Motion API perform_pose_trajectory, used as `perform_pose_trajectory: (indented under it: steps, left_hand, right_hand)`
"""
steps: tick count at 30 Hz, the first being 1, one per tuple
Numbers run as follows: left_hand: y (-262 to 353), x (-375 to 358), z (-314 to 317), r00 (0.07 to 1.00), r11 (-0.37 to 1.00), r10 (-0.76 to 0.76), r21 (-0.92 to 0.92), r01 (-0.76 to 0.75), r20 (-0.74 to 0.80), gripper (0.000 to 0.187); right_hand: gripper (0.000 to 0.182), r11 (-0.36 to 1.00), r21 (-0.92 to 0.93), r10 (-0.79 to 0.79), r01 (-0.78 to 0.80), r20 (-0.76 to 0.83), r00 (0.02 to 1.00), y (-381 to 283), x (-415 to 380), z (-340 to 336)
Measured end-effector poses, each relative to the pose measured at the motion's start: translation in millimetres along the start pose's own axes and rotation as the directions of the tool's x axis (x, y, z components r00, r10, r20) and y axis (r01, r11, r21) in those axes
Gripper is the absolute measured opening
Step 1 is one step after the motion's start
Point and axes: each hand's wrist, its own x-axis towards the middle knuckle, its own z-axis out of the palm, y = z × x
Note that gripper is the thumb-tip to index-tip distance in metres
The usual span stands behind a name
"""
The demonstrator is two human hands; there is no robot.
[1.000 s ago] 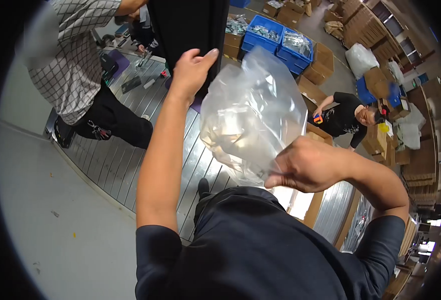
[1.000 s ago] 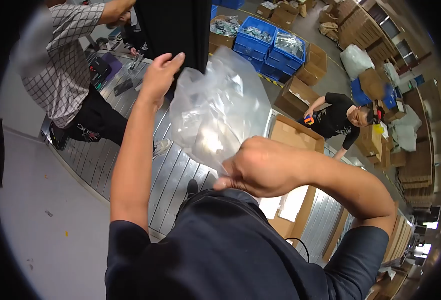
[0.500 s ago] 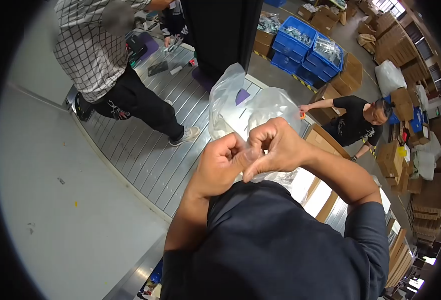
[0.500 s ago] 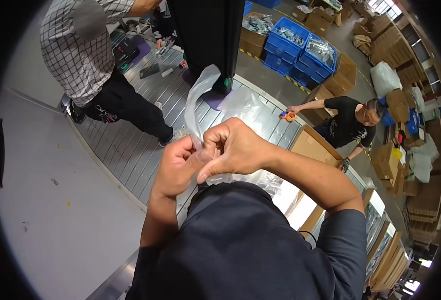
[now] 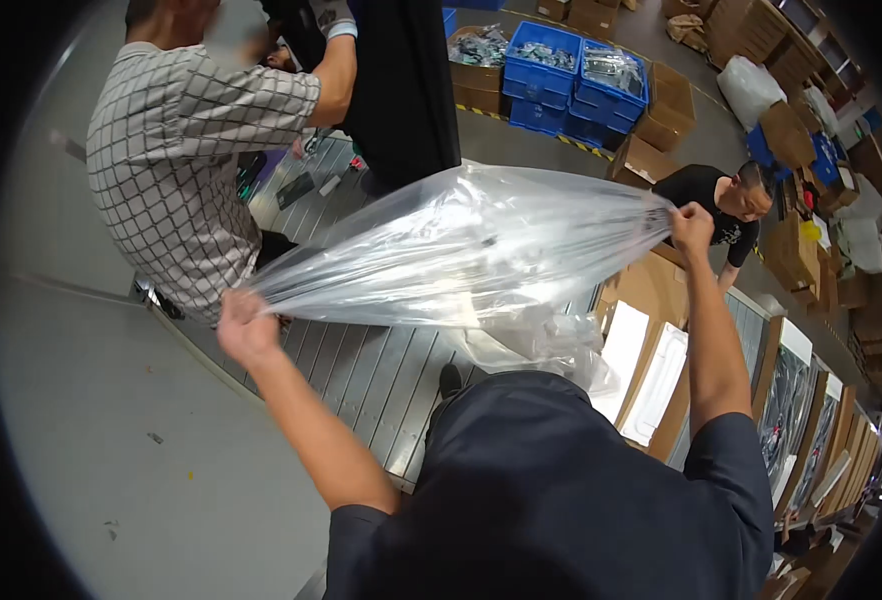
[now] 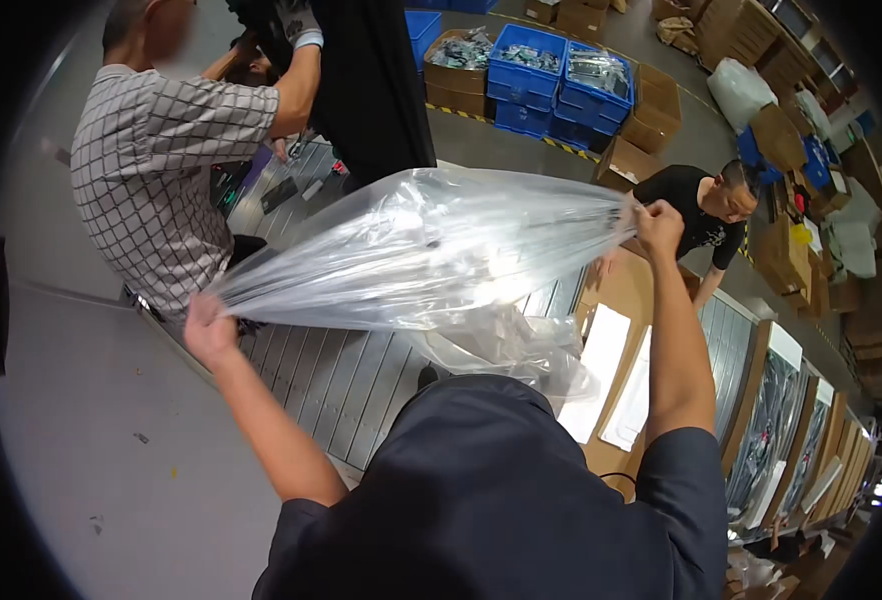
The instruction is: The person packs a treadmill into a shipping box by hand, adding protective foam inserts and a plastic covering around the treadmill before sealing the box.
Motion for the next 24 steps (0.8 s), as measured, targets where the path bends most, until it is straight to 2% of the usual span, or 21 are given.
perform_pose_trajectory:
  steps: [1, 2, 3, 4, 6, 7, 8, 9, 10, 11, 12, 13, 14, 16, 17, 18, 19, 20, 22, 23, 24]
  left_hand:
    - [18, 2, 9, 0.997, 0.994, 0.072, 0.081, -0.071, 0.001, 0.03]
    - [-29, -21, 70, 0.865, 0.839, 0.46, 0.414, -0.352, -0.199, 0.029]
    - [-17, -18, 65, 0.936, 0.868, 0.346, 0.4, -0.295, -0.06, 0.029]
    - [-6, -16, 59, 0.972, 0.884, 0.218, 0.405, -0.232, 0.081, 0.028]
    - [-35, -33, 115, 0.976, 0.913, 0.054, 0.385, -0.133, 0.21, 0.027]
    - [-45, -23, 129, 0.936, 0.93, -0.153, 0.367, 0.028, 0.317, 0.026]
    - [-54, -20, 139, 0.843, 0.913, -0.334, 0.365, 0.18, 0.422, 0.025]
    - [-75, -25, 146, 0.819, 0.889, -0.343, 0.439, 0.125, 0.461, 0.024]
    - [-102, -32, 154, 0.795, 0.855, -0.36, 0.514, 0.071, 0.488, 0.024]
    - [-127, -41, 162, 0.79, 0.821, -0.421, 0.557, 0.123, 0.446, 0.023]
    - [-152, -49, 169, 0.778, 0.784, -0.48, 0.596, 0.173, 0.405, 0.022]
    - [-174, -59, 175, 0.766, 0.727, -0.511, 0.671, 0.143, 0.39, 0.018]
    - [-187, -67, 181, 0.755, 0.663, -0.541, 0.74, 0.111, 0.372, 0.018]
    - [-186, -77, 184, 0.679, 0.54, -0.593, 0.839, -0.064, 0.433, 0.025]
    - [-170, -85, 188, 0.731, 0.39, -0.489, 0.869, -0.306, 0.476, 0.037]
    - [-138, -84, 190, 0.752, -0.003, -0.475, 0.854, -0.521, 0.457, 0.05]
    - [-108, -76, 174, 0.794, -0.297, -0.404, 0.756, -0.583, 0.454, 0.057]
    - [-84, -65, 153, 0.82, -0.57, -0.322, 0.595, -0.566, 0.472, 0.063]
    - [-52, -51, 126, 0.925, -0.885, -0.229, 0.33, -0.328, 0.304, 0.071]
    - [-42, -54, 113, 0.964, -0.97, -0.149, 0.157, -0.185, 0.219, 0.074]
    - [-43, -54, 105, 0.885, -0.946, -0.163, 0.185, -0.265, 0.435, 0.076]
  right_hand:
    - [0.025, 0.998, -0.059, -0.016, 0.016, -0.002, 1.0, 22, 7, -13]
    - [0.024, 0.992, -0.12, -0.03, 0.029, -0.004, 1.0, 34, 11, -22]
    - [0.023, 0.974, -0.226, 0.004, 0.001, 0.022, 1.0, 29, 11, -32]
    - [0.022, 0.984, -0.176, 0.018, -0.005, 0.071, 0.997, 24, 15, -42]
    - [0.027, 0.996, -0.085, 0.055, -0.039, 0.187, 0.981, 13, 35, -45]
    - [0.047, 0.999, 0.033, -0.035, 0.03, 0.135, 0.99, 9, 56, -26]
    - [0.062, 0.969, 0.134, -0.221, 0.207, 0.102, 0.97, -32, 58, -23]
    - [0.065, 0.944, 0.126, -0.318, 0.304, 0.114, 0.941, -116, 40, -33]
    - [0.074, 0.833, 0.365, -0.497, 0.416, 0.161, 0.853, -172, 25, -27]
    - [0.084, 0.69, 0.482, -0.674, 0.54, 0.158, 0.722, -231, 3, -25]
    - [0.091, 0.539, 0.615, -0.784, 0.575, 0.117, 0.609, -272, -19, -7]
    - [0.098, 0.357, 0.727, -0.894, 0.586, 0.083, 0.44, -309, -36, 11]
    - [0.089, 0.179, 0.77, -0.961, 0.613, 0.002, 0.277, -339, -53, 33]
    - [0.054, 0.481, 0.729, -0.862, 0.487, 0.495, 0.111, -370, -71, 67]
    - [0.045, 0.568, 0.608, -0.802, 0.555, 0.562, 0.204, -372, -63, 82]
    - [0.038, 0.641, 0.471, -0.733, 0.606, 0.61, 0.301, -369, -52, 96]
    - [0.032, 0.634, 0.472, -0.766, 0.613, 0.497, 0.409, -356, -39, 99]
    - [0.028, 0.623, 0.473, -0.782, 0.623, 0.366, 0.505, -344, -24, 100]
    - [0.029, 0.605, 0.449, -0.796, 0.657, 0.323, 0.512, -348, -17, 89]
    - [0.028, 0.608, 0.478, -0.793, 0.634, 0.332, 0.511, -362, -28, 71]
    - [0.027, 0.607, 0.503, -0.793, 0.616, 0.33, 0.512, -381, -33, 57]
